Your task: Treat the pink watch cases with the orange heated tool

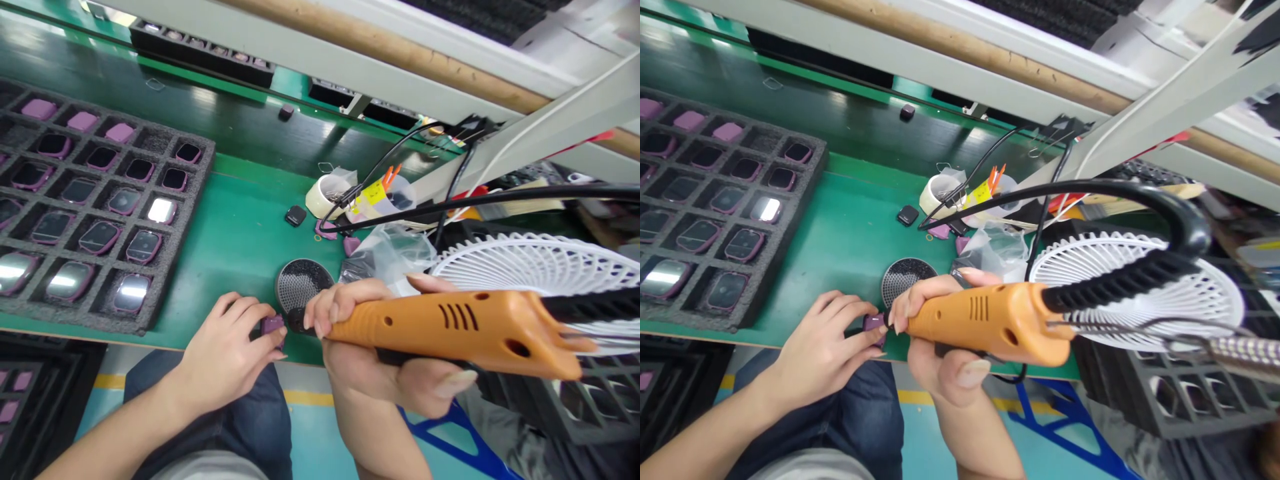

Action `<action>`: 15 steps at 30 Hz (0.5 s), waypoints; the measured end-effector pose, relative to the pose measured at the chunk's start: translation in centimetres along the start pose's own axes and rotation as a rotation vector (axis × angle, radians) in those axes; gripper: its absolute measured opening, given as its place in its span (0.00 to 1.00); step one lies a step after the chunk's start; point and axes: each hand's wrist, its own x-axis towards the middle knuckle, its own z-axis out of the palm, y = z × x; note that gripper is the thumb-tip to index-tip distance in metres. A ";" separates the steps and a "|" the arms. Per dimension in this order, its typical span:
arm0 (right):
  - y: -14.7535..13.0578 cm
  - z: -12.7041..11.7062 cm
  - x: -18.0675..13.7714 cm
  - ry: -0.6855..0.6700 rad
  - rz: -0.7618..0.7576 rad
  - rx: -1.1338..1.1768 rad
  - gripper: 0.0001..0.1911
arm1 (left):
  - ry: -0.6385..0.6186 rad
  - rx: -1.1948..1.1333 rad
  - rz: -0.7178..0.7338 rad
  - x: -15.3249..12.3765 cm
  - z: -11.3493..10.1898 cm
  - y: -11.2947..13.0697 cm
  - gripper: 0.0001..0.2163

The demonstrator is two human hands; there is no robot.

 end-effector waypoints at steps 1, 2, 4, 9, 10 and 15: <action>0.0 0.0 0.0 0.005 -0.003 -0.007 0.25 | 0.002 0.000 -0.001 0.0 0.0 0.0 0.07; 0.0 0.0 -0.1 0.006 -0.006 -0.013 0.25 | 0.003 0.000 -0.003 0.0 0.0 0.0 0.07; 0.1 0.0 -0.3 -0.001 -0.004 -0.022 0.26 | 0.000 0.002 -0.004 0.0 0.0 0.0 0.06; 0.1 0.0 -0.8 -0.035 0.024 -0.030 0.26 | -0.002 0.007 -0.010 0.0 0.1 0.0 0.06; 0.1 0.0 -0.8 -0.051 0.021 -0.031 0.26 | 0.001 0.007 -0.011 0.0 0.1 0.0 0.06; 0.4 0.0 -0.7 -0.085 -0.016 -0.069 0.28 | 0.002 0.008 -0.019 0.1 0.1 0.1 0.07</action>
